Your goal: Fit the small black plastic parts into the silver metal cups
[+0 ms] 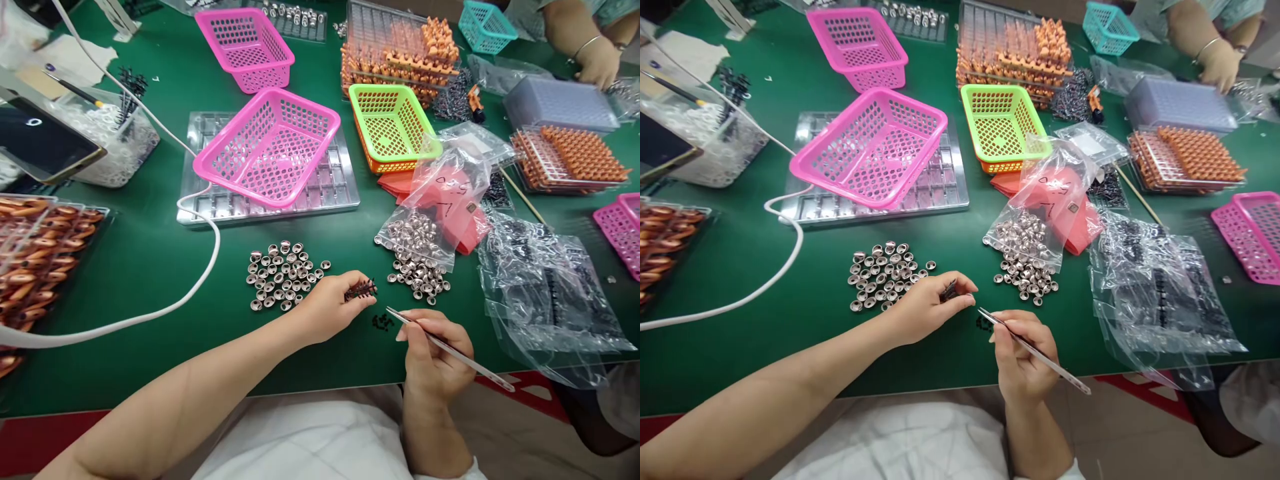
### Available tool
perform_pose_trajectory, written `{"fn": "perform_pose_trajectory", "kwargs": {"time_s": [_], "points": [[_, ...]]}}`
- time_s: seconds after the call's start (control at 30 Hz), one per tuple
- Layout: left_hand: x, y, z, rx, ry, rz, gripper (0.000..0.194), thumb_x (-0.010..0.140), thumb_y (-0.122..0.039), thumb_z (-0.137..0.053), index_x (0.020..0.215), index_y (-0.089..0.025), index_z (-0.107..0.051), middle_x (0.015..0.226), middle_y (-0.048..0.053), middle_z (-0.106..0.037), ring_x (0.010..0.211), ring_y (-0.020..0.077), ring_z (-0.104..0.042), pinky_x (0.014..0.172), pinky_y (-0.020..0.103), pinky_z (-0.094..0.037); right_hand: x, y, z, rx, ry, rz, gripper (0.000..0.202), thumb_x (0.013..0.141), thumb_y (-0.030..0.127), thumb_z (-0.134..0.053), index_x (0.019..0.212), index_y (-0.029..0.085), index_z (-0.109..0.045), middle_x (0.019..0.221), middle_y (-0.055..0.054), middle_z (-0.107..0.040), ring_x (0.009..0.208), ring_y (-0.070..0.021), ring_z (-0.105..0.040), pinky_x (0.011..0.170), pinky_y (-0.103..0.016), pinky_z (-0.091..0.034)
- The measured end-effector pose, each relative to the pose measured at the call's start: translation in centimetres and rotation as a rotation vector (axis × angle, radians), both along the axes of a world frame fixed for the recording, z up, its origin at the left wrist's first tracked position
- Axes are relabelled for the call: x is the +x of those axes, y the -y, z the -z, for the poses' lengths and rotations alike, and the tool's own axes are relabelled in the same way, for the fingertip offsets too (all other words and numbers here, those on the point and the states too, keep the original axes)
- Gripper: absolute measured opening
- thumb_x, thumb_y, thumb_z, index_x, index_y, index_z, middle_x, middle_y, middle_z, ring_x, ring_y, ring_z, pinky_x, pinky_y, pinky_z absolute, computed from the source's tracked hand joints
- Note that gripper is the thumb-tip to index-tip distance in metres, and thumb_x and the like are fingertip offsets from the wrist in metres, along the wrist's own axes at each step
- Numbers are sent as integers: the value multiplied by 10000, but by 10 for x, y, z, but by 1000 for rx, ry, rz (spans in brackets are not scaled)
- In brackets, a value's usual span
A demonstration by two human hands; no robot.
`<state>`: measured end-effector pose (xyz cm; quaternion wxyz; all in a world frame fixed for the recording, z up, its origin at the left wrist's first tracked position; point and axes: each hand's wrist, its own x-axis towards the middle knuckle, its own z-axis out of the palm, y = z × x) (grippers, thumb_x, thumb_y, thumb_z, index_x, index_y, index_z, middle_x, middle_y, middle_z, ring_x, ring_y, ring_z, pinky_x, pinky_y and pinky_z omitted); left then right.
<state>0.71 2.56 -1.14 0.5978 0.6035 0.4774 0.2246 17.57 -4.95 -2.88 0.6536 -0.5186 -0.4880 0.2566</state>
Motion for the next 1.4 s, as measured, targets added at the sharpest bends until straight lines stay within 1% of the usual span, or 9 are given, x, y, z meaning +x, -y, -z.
{"fn": "perform_pose_trajectory", "kwargs": {"time_s": [0.23, 0.43, 0.6, 0.83, 1.0, 1.13, 1.27, 1.33, 1.4], "points": [[6, 7, 1, -129, 50, -8, 173, 879, -299, -609, 960, -159, -668, 778, -7, -637, 673, 137, -511, 643, 261, -406, 2, 4, 4, -30, -8, -158, 249, 853, 38, -674, 1014, 225, -650, 940, -43, -727, 816, -178, -709, 520, -260, -598], [8, 9, 1, -123, 0, 30, 130, 898, -275, -585, 920, -170, -658, 746, -22, -609, 655, 132, -490, 615, 253, -388, 2, 6, 7, -76, 9, -233, 297, 858, 23, -678, 1058, 240, -646, 979, -43, -728, 919, -192, -716, 553, -267, -615], [9, 13, -2, -26, -86, 28, 105, 894, -196, -554, 914, -168, -653, 829, 17, -662, 715, 155, -557, 667, 270, -433, 3, 7, 8, -72, 17, -258, 302, 854, 16, -684, 1058, 237, -653, 988, -43, -737, 887, -184, -721, 561, -269, -614], [5, 15, 6, 242, -225, 29, 205, 864, -81, -507, 978, -159, -659, 899, 62, -670, 735, 178, -599, 660, 286, -456, 4, 8, 9, -55, 36, -181, 264, 842, 25, -698, 1017, 221, -678, 960, -40, -729, 797, -170, -720, 581, -288, -623], [3, 14, 8, 276, -233, 29, 203, 875, -85, -503, 979, -157, -661, 885, 58, -668, 709, 172, -591, 651, 287, -457, 2, 5, 7, -58, 39, -163, 230, 850, 44, -692, 989, 227, -666, 909, -32, -729, 815, -183, -725, 561, -284, -621], [4, 14, 5, 211, -205, 0, 188, 869, -105, -525, 985, -161, -663, 908, 60, -671, 745, 177, -596, 680, 295, -460, 1, 4, 7, -50, 47, -185, 228, 857, 51, -685, 996, 230, -660, 905, -31, -732, 825, -186, -725, 542, -275, -613], [7, 10, 1, 0, -44, -45, 93, 886, -196, -576, 927, -169, -655, 852, 30, -670, 745, 160, -585, 697, 286, -456, 2, 5, 6, -42, 40, -213, 252, 861, 47, -678, 1031, 231, -661, 968, -47, -739, 820, -187, -720, 529, -282, -607], [7, 6, 1, -160, 86, -86, 103, 875, -260, -616, 913, -167, -640, 803, 3, -631, 661, 127, -543, 617, 261, -432, 1, 5, 5, -32, 23, -181, 253, 862, 47, -676, 1033, 232, -659, 979, -49, -738, 810, -183, -715, 523, -278, -606], [6, 3, 2, -308, 202, -126, 164, 846, -307, -651, 918, -163, -619, 790, -22, -575, 547, 81, -454, 501, 236, -352, 0, 4, 4, -24, 7, -135, 232, 866, 59, -675, 1019, 233, -657, 968, -48, -736, 801, -180, -711, 512, -272, -600]]}}
